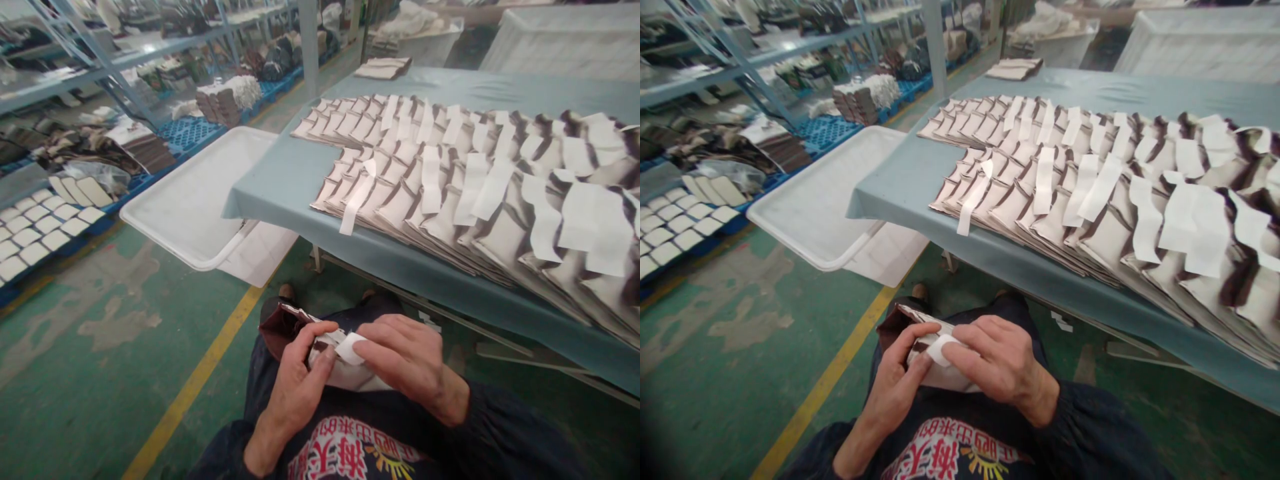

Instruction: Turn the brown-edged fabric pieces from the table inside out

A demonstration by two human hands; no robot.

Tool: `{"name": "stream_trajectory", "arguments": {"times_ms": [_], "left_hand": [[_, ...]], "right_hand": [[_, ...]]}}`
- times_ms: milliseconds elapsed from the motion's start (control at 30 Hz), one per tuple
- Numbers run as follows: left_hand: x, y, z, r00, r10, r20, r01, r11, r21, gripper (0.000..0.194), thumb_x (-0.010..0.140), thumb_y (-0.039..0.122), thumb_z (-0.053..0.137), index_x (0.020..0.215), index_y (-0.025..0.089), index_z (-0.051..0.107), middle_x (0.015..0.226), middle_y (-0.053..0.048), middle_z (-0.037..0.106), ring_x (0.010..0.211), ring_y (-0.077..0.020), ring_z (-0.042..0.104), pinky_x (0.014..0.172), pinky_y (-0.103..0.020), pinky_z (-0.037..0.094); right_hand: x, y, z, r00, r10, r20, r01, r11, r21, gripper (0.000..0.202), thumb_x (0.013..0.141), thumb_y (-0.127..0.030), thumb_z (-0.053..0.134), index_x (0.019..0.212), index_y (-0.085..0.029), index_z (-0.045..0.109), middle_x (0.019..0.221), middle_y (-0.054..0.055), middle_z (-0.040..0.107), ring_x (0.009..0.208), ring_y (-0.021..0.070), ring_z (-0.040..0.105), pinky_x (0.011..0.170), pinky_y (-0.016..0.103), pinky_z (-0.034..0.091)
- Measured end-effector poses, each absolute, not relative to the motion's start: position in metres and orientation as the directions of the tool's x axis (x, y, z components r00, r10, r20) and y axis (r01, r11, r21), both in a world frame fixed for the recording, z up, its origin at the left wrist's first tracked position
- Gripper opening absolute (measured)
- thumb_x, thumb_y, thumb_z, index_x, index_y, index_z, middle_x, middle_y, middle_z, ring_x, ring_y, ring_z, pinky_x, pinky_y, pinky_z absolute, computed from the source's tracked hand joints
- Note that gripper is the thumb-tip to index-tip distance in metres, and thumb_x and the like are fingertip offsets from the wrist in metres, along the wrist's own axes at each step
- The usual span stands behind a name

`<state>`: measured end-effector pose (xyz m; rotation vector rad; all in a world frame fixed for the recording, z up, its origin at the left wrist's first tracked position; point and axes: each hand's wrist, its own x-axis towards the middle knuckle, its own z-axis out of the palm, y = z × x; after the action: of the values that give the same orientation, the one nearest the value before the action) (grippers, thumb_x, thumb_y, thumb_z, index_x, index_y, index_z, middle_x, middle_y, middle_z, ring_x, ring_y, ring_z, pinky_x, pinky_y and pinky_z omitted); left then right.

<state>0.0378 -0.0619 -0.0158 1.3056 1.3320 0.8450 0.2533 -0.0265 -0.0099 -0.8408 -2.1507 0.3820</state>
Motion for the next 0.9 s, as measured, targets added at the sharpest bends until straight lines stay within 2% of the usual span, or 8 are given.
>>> {"name": "stream_trajectory", "arguments": {"times_ms": [133,300,400,467,533,900], "left_hand": [[0.035,-0.062,-0.011,0.145,0.976,-0.16,0.239,0.122,0.963,0.028,0.098,0.041,0.057,0.103,0.017,0.07,0.092,-0.004,0.071,0.081,-0.0182,0.061,0.074,-0.026,0.046],[0.039,-0.061,-0.005,0.166,0.967,-0.194,0.136,0.173,0.976,0.053,0.106,0.053,0.037,0.084,0.014,0.067,0.077,-0.003,0.064,0.073,-0.0165,0.054,0.068,-0.025,0.043],[0.044,-0.06,-0.003,0.154,0.954,-0.256,0.103,0.242,0.965,0.05,0.098,0.059,0.053,0.076,0.015,0.061,0.069,0.001,0.055,0.063,-0.0126,0.044,0.059,-0.024,0.037],[0.047,-0.061,-0.003,0.137,0.945,-0.296,0.105,0.283,0.953,0.048,0.093,0.058,0.062,0.071,0.016,0.055,0.064,0.003,0.048,0.059,-0.0106,0.036,0.055,-0.023,0.032],[0.048,-0.062,-0.003,0.141,0.94,-0.31,0.103,0.298,0.949,0.047,0.093,0.056,0.063,0.069,0.017,0.052,0.063,0.004,0.043,0.059,-0.0101,0.033,0.054,-0.022,0.03],[0.043,-0.066,-0.008,0.122,0.927,-0.354,0.014,0.355,0.935,0.045,0.091,0.055,0.062,0.069,0.017,0.051,0.063,0.005,0.041,0.057,-0.0095,0.031,0.053,-0.022,0.028]], "right_hand": [[0.242,-0.025,-0.013,-0.383,0.642,0.664,0.394,0.764,-0.511,0.017,0.096,-0.015,0.061,0.104,-0.026,0.072,0.088,0.004,0.08,0.072,0.0163,0.073,0.067,0.028,0.054],[0.229,-0.027,-0.02,-0.375,0.609,0.699,0.443,0.78,-0.442,0.017,0.097,-0.009,0.053,0.1,-0.021,0.065,0.081,0.004,0.077,0.068,0.0148,0.072,0.063,0.026,0.052],[0.226,-0.029,-0.025,-0.41,0.618,0.671,0.487,0.77,-0.413,0.018,0.097,-0.007,0.052,0.096,-0.02,0.064,0.08,0.004,0.077,0.066,0.0149,0.071,0.063,0.027,0.052],[0.226,-0.03,-0.027,-0.413,0.628,0.659,0.507,0.76,-0.406,0.018,0.096,-0.006,0.052,0.095,-0.019,0.065,0.078,0.005,0.076,0.065,0.0154,0.071,0.063,0.028,0.052],[0.225,-0.031,-0.029,-0.406,0.638,0.655,0.512,0.752,-0.415,0.018,0.096,-0.006,0.053,0.094,-0.019,0.065,0.077,0.004,0.076,0.065,0.0158,0.071,0.063,0.028,0.052],[0.225,-0.036,-0.029,-0.361,0.665,0.654,0.531,0.723,-0.442,0.019,0.098,-0.009,0.054,0.094,-0.02,0.068,0.079,0.004,0.078,0.069,0.0158,0.073,0.065,0.028,0.054]]}}
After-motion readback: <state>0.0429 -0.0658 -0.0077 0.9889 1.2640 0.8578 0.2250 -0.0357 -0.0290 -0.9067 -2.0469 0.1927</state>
